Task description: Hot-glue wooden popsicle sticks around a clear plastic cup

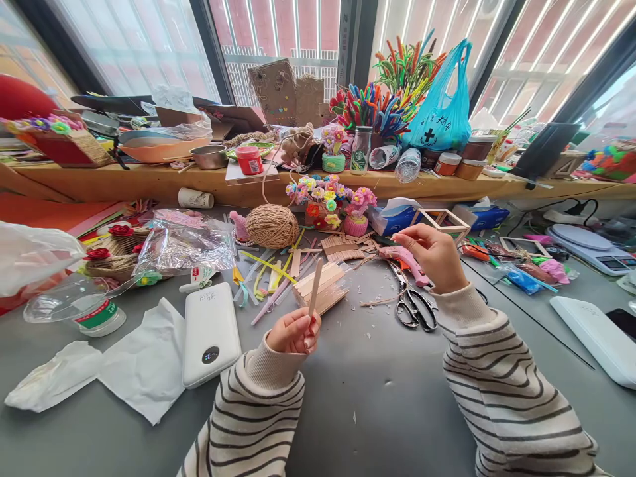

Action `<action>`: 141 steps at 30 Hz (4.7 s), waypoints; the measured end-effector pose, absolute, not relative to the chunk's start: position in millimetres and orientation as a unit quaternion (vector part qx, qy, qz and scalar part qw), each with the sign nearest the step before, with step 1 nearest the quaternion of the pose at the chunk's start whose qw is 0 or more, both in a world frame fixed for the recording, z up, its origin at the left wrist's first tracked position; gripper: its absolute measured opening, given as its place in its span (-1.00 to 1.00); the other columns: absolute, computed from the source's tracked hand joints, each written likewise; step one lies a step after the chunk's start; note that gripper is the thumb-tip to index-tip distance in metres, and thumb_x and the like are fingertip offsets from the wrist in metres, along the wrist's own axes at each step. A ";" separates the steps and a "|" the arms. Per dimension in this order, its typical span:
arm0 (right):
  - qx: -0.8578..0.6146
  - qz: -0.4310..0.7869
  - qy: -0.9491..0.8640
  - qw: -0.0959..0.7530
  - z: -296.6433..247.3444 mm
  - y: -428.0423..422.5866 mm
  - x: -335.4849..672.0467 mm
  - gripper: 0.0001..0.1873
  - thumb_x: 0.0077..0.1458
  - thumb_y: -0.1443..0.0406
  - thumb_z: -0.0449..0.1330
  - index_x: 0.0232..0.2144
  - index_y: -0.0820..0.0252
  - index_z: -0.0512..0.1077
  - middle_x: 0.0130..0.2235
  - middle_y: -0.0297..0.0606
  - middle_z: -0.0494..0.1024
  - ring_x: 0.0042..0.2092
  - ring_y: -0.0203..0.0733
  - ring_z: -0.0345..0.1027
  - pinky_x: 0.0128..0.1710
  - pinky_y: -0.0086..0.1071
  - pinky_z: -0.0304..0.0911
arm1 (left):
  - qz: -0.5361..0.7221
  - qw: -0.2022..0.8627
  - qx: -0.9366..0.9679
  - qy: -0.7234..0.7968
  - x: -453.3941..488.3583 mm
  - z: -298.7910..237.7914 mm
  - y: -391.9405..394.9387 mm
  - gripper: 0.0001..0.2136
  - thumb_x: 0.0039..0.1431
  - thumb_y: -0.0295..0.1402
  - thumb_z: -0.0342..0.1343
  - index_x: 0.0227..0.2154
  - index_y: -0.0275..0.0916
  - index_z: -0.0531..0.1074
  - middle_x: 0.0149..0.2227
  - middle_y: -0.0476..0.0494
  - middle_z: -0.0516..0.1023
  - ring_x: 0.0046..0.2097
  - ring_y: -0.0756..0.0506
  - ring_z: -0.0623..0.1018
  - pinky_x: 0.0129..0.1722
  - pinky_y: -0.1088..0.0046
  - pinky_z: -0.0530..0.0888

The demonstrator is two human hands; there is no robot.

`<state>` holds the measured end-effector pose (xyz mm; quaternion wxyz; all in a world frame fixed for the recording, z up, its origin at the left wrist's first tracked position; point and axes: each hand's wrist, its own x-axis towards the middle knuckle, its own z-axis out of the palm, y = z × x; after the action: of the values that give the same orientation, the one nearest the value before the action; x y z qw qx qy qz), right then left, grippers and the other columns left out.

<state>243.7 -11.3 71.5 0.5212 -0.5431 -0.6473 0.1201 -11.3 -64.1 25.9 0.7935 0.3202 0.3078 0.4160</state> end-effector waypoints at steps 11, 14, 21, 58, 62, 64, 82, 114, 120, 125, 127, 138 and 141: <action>-0.669 -0.038 -0.590 0.450 66.2 -3.2 286.4 -0.66 0.03 0.13 0.01 -0.64 0.18 0.33 -0.56 -0.27 0.40 -0.48 -0.23 0.28 -0.40 -0.33 0.22 | 0.398 0.816 0.342 0.245 -18.0 4.5 -50.5 -0.65 -0.37 -0.14 0.33 -0.61 -0.27 0.35 -0.67 0.13 0.09 -0.70 0.20 0.02 -0.76 0.66 0.07; -0.679 -0.139 -0.599 0.401 64.4 -2.1 295.0 -0.84 -0.07 0.23 0.11 -0.52 0.22 0.41 -0.28 -0.08 0.46 -0.19 -0.02 0.33 -0.18 -0.16 0.22 | 0.387 0.838 0.310 0.229 -19.2 10.3 -53.7 -0.68 -0.33 -0.21 0.34 -0.59 -0.30 0.36 -0.64 0.13 0.11 -0.67 0.22 0.07 -0.72 0.73 0.13; -0.602 -0.055 -0.676 0.421 71.8 -9.6 271.0 -0.72 -0.06 0.30 0.14 -0.23 0.23 0.42 -0.13 -0.08 0.45 -0.28 -0.15 0.40 -0.35 -0.31 0.33 | 0.370 0.855 0.261 0.252 -17.7 21.6 -59.6 -0.73 -0.32 -0.31 0.36 -0.56 -0.33 0.42 -0.61 0.08 0.24 -0.63 0.21 0.20 -0.67 0.76 0.18; -0.300 -0.281 -0.838 0.358 78.9 -41.8 188.1 -0.81 0.07 0.33 0.11 -0.22 0.04 0.42 -0.03 -0.29 0.42 0.02 -0.25 0.15 -0.01 -0.26 0.14 | 0.298 0.831 0.325 0.338 -7.5 6.9 -56.2 -0.58 -0.51 -0.17 0.38 -0.70 -0.36 0.30 -0.74 0.10 0.24 -0.75 0.20 0.18 -0.77 0.67 0.12; -0.302 -0.269 -0.845 0.349 77.7 -39.8 190.8 -0.80 0.07 0.33 0.12 -0.22 0.04 0.41 -0.01 -0.29 0.41 0.04 -0.24 0.14 -0.01 -0.26 0.14 | 0.297 0.833 0.331 0.329 -8.8 6.2 -57.2 -0.58 -0.48 -0.16 0.37 -0.71 -0.35 0.28 -0.74 0.11 0.22 -0.74 0.20 0.17 -0.77 0.67 0.10; -0.306 -0.264 -0.847 0.345 77.4 -39.2 191.7 -0.80 0.07 0.33 0.11 -0.21 0.02 0.40 0.00 -0.30 0.40 0.05 -0.25 0.13 -0.01 -0.26 0.14 | 0.302 0.834 0.329 0.324 -9.3 5.2 -57.2 -0.59 -0.45 -0.16 0.36 -0.69 -0.34 0.29 -0.73 0.12 0.22 -0.74 0.21 0.16 -0.77 0.68 0.09; -0.298 -0.312 -0.837 0.335 74.9 -37.5 190.5 -0.86 0.08 0.32 0.09 -0.28 0.06 0.42 -0.07 -0.31 0.46 -0.01 -0.26 0.20 -0.05 -0.29 0.15 | 0.292 0.838 0.338 0.314 -10.9 -2.5 -56.0 -0.55 -0.47 -0.11 0.36 -0.73 -0.34 0.25 -0.77 0.14 0.20 -0.79 0.21 0.12 -0.82 0.68 0.09; -0.453 0.161 -0.769 0.422 65.7 -31.8 183.1 -0.63 0.10 0.10 0.01 -0.51 0.23 0.44 -0.50 -0.31 0.47 -0.48 -0.36 0.30 -0.51 -0.49 0.18 | 0.404 0.731 0.380 0.397 -3.6 8.5 -64.2 -0.69 -0.37 -0.25 0.35 -0.57 -0.34 0.42 -0.68 0.02 0.40 -0.65 0.07 0.39 -0.62 0.56 0.30; -0.454 0.205 -0.763 0.412 67.9 -35.1 181.1 -0.61 0.08 0.08 0.02 -0.55 0.25 0.41 -0.54 -0.32 0.43 -0.53 -0.39 0.25 -0.53 -0.50 0.14 | 0.395 0.698 0.430 0.414 -0.5 13.4 -66.6 -0.69 -0.35 -0.22 0.33 -0.58 -0.33 0.42 -0.67 0.01 0.43 -0.64 0.07 0.40 -0.59 0.56 0.34; -0.461 0.244 -0.739 0.427 68.1 -36.0 180.6 -0.68 -0.01 0.09 0.12 -0.54 0.24 0.42 -0.55 -0.34 0.43 -0.54 -0.39 0.24 -0.55 -0.49 0.14 | 0.406 0.689 0.432 0.418 0.5 13.0 -66.9 -0.68 -0.37 -0.20 0.34 -0.59 -0.32 0.42 -0.67 0.01 0.43 -0.63 0.07 0.40 -0.60 0.57 0.34; -0.462 0.267 -0.729 0.428 67.6 -35.8 180.1 -0.69 -0.03 0.09 0.14 -0.53 0.24 0.44 -0.54 -0.33 0.44 -0.53 -0.39 0.24 -0.55 -0.49 0.15 | 0.414 0.681 0.435 0.420 1.1 13.3 -67.4 -0.69 -0.36 -0.22 0.34 -0.58 -0.33 0.43 -0.67 0.01 0.43 -0.63 0.07 0.41 -0.60 0.57 0.35; -0.487 0.378 -0.671 0.412 72.4 -37.1 181.9 -0.66 -0.10 0.07 0.19 -0.56 0.27 0.46 -0.60 -0.33 0.45 -0.58 -0.43 0.23 -0.56 -0.54 0.12 | 0.465 0.627 0.441 0.443 6.6 11.2 -70.3 -0.71 -0.35 -0.24 0.33 -0.59 -0.33 0.43 -0.67 0.04 0.45 -0.64 0.09 0.43 -0.62 0.63 0.37; -0.487 0.387 -0.667 0.411 74.3 -37.7 182.5 -0.67 -0.11 0.08 0.19 -0.56 0.27 0.46 -0.58 -0.31 0.47 -0.58 -0.43 0.23 -0.56 -0.53 0.12 | 0.473 0.618 0.441 0.448 6.7 10.5 -70.2 -0.72 -0.36 -0.25 0.33 -0.58 -0.32 0.43 -0.67 0.05 0.45 -0.63 0.09 0.44 -0.61 0.64 0.39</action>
<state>182.5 -37.7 74.3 0.4109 -0.4865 -0.6671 0.3865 6.7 -70.2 10.5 0.6179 0.4412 0.4475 0.4725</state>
